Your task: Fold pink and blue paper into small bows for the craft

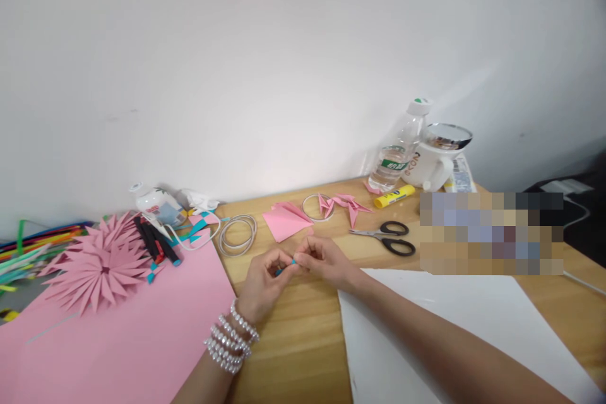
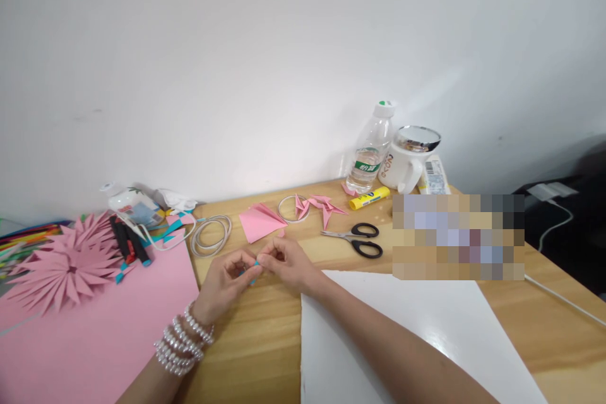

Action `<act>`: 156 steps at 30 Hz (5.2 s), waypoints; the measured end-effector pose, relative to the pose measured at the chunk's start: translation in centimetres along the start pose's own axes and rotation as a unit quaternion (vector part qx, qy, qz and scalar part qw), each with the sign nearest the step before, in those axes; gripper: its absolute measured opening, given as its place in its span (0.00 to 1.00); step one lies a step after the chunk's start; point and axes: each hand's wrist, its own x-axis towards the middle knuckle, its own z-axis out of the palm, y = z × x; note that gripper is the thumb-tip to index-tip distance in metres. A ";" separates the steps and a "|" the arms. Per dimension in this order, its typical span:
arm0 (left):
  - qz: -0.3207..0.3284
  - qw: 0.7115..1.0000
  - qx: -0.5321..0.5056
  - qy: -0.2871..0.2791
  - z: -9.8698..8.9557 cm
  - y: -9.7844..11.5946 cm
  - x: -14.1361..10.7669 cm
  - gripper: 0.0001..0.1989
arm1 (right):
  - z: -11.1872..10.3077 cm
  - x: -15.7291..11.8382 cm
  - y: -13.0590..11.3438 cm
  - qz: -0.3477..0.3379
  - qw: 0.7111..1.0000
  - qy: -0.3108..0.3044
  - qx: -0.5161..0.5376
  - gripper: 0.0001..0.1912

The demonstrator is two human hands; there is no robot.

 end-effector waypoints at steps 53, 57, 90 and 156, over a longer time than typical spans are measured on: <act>-0.046 0.986 -0.160 0.018 -0.5 -0.6 0.6 0.16 | 0.4 -0.1 0.7 -0.243 0.951 0.083 -0.174 0.13; -0.037 0.986 -0.162 -0.014 -0.6 -1.0 0.6 0.14 | 0.4 0.0 1.1 -0.243 0.950 0.077 -0.179 0.13; -0.009 0.998 -0.006 0.059 -0.3 -0.2 0.6 0.09 | 0.6 0.0 -0.1 -0.041 0.997 0.067 0.016 0.11; -0.027 0.996 -0.059 0.060 0.5 -0.3 0.2 0.10 | 0.9 -0.5 0.3 -0.187 0.943 0.143 -0.237 0.09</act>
